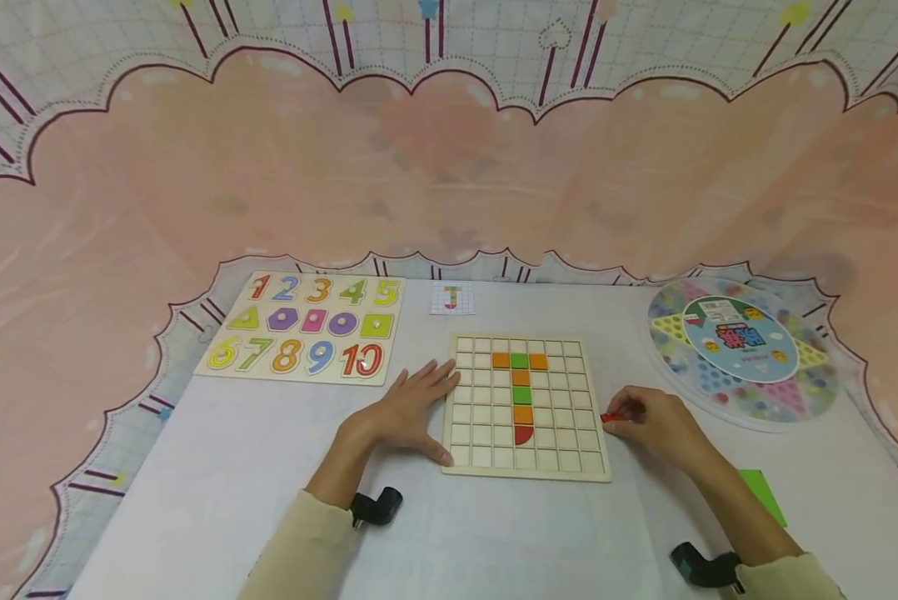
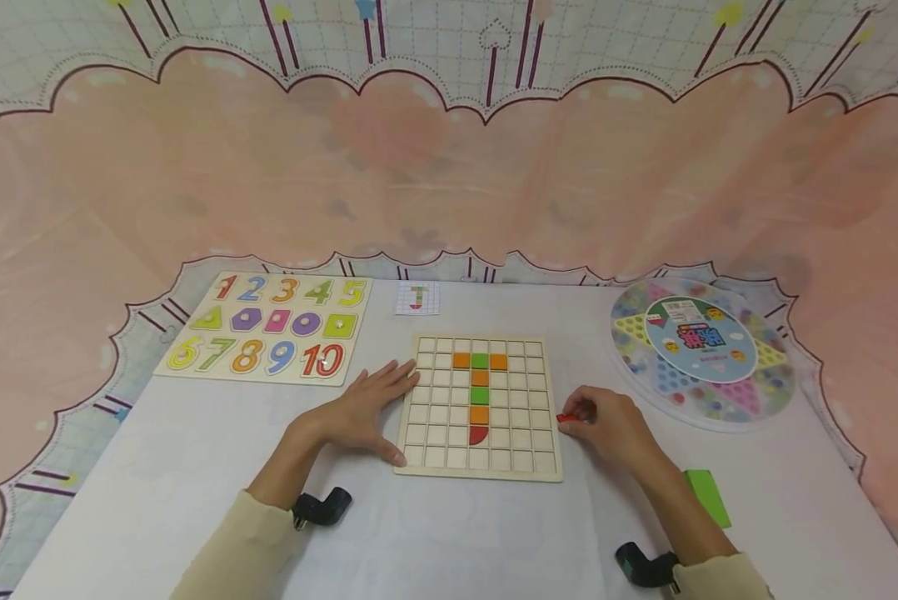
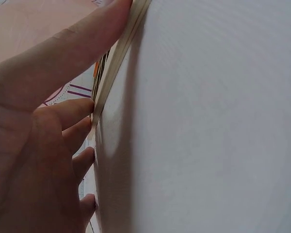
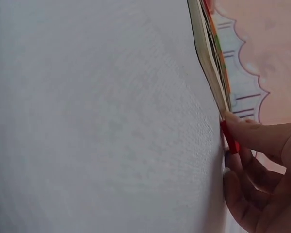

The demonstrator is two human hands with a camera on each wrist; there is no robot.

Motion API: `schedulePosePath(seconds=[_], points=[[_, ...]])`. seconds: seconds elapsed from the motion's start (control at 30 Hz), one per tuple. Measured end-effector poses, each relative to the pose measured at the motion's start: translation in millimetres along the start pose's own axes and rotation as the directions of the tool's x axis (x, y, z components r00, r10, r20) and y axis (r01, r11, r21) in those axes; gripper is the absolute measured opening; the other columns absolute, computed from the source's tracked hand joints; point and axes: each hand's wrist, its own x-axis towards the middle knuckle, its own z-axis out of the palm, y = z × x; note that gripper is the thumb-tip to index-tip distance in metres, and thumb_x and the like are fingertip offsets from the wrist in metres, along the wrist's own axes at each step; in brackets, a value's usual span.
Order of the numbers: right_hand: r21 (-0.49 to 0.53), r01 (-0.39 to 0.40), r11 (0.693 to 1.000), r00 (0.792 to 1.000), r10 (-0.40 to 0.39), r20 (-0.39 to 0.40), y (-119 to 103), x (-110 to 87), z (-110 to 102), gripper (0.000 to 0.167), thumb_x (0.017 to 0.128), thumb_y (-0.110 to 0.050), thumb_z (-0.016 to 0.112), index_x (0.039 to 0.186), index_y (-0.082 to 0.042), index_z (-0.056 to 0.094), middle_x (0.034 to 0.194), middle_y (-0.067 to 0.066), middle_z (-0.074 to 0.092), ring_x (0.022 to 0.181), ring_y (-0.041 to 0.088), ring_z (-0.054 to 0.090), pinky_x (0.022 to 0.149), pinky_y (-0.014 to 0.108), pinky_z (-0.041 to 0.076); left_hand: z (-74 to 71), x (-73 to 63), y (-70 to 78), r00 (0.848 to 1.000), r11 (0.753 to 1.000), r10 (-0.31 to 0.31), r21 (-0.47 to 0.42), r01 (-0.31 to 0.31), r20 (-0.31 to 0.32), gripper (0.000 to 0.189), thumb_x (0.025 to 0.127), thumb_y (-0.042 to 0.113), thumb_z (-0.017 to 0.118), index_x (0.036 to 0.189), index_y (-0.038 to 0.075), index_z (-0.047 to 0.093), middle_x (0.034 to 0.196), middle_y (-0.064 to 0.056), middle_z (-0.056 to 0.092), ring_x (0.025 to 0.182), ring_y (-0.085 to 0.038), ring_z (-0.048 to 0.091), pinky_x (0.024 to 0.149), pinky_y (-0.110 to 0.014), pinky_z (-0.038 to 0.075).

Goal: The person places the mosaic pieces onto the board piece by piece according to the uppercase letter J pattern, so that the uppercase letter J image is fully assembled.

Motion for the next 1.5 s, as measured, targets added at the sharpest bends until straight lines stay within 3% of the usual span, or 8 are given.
schedulePosePath(seconds=[0.13,0.27,0.5,0.67,0.87,1.2,1.5], points=[[0.029,0.017,0.999,1.000,-0.017,0.018,1,-0.5,2,0.009,0.086,-0.016,0.081,0.091,-0.014,0.075,0.090,0.000,0.075,0.082,0.012,0.065,0.072,0.019,0.050,1.7,-2.5,-0.9,1.000,1.000,-0.016,-0.002,0.016,0.000,0.123,0.066,0.048,0.093,0.163,0.014,0.027,0.175,-0.002,0.012,0.164,-0.030,0.004,0.131,-0.061,0.002],[0.030,-0.009,0.999,0.999,0.008,0.038,1,-2.1,1,0.015,0.088,-0.019,0.080,0.101,-0.013,0.078,0.097,0.002,0.077,0.086,0.013,0.065,0.074,0.020,0.051,2.6,-3.1,-1.9,1.000,1.000,-0.008,-0.007,0.008,-0.003,0.122,0.066,0.049,0.093,0.163,0.014,0.027,0.175,-0.002,0.013,0.164,-0.030,0.005,0.131,-0.062,0.002],[0.063,-0.036,0.997,0.999,0.036,0.008,-3,-1.7,-8,0.020,0.091,-0.026,0.077,0.105,-0.012,0.079,0.106,0.008,0.078,0.081,0.013,0.064,0.063,0.020,0.048,0.1,-0.4,0.8,1.000,1.000,-0.002,0.005,0.002,-0.004,0.122,0.066,0.049,0.093,0.163,0.015,0.026,0.175,-0.001,0.012,0.164,-0.030,0.004,0.131,-0.061,0.002],[0.093,0.001,0.996,1.000,0.001,-0.023,-11,2.2,-13,0.018,0.092,-0.021,0.075,0.105,-0.009,0.080,0.105,0.011,0.078,0.079,0.015,0.062,0.061,0.019,0.052,0.0,1.4,-0.1,1.000,1.000,-0.003,0.011,0.003,0.000,0.122,0.066,0.050,0.093,0.163,0.016,0.026,0.175,-0.001,0.012,0.164,-0.030,0.004,0.131,-0.062,0.003],[0.107,0.055,0.993,0.998,-0.053,-0.026,-23,8.5,-16,0.022,0.088,-0.017,0.080,0.108,-0.009,0.079,0.111,0.013,0.077,0.094,0.021,0.069,0.068,0.016,0.055,-0.9,1.9,-0.3,1.000,1.000,-0.003,0.009,0.003,0.009,0.122,0.066,0.050,0.093,0.163,0.016,0.026,0.175,0.000,0.011,0.164,-0.029,0.004,0.131,-0.061,0.002],[0.145,0.055,0.988,0.998,-0.055,-0.004,-45,13.2,-2,0.020,0.094,-0.028,0.074,0.105,-0.011,0.078,0.103,0.005,0.076,0.095,0.019,0.066,0.071,0.016,0.053,-0.8,1.1,0.2,1.000,1.000,-0.004,0.006,0.004,0.010,0.123,0.066,0.049,0.093,0.163,0.015,0.026,0.175,-0.001,0.010,0.164,-0.029,0.003,0.131,-0.061,0.002],[0.229,0.124,0.965,0.985,-0.148,0.091,-58,17.3,12,0.017,0.097,-0.015,0.069,0.108,-0.005,0.076,0.103,0.009,0.077,0.085,0.015,0.066,0.071,0.016,0.054,-1.6,0.1,-0.9,1.000,1.000,-0.004,0.013,0.004,0.009,0.122,0.067,0.049,0.093,0.163,0.016,0.026,0.175,-0.001,0.010,0.164,-0.029,0.004,0.131,-0.060,0.002]])
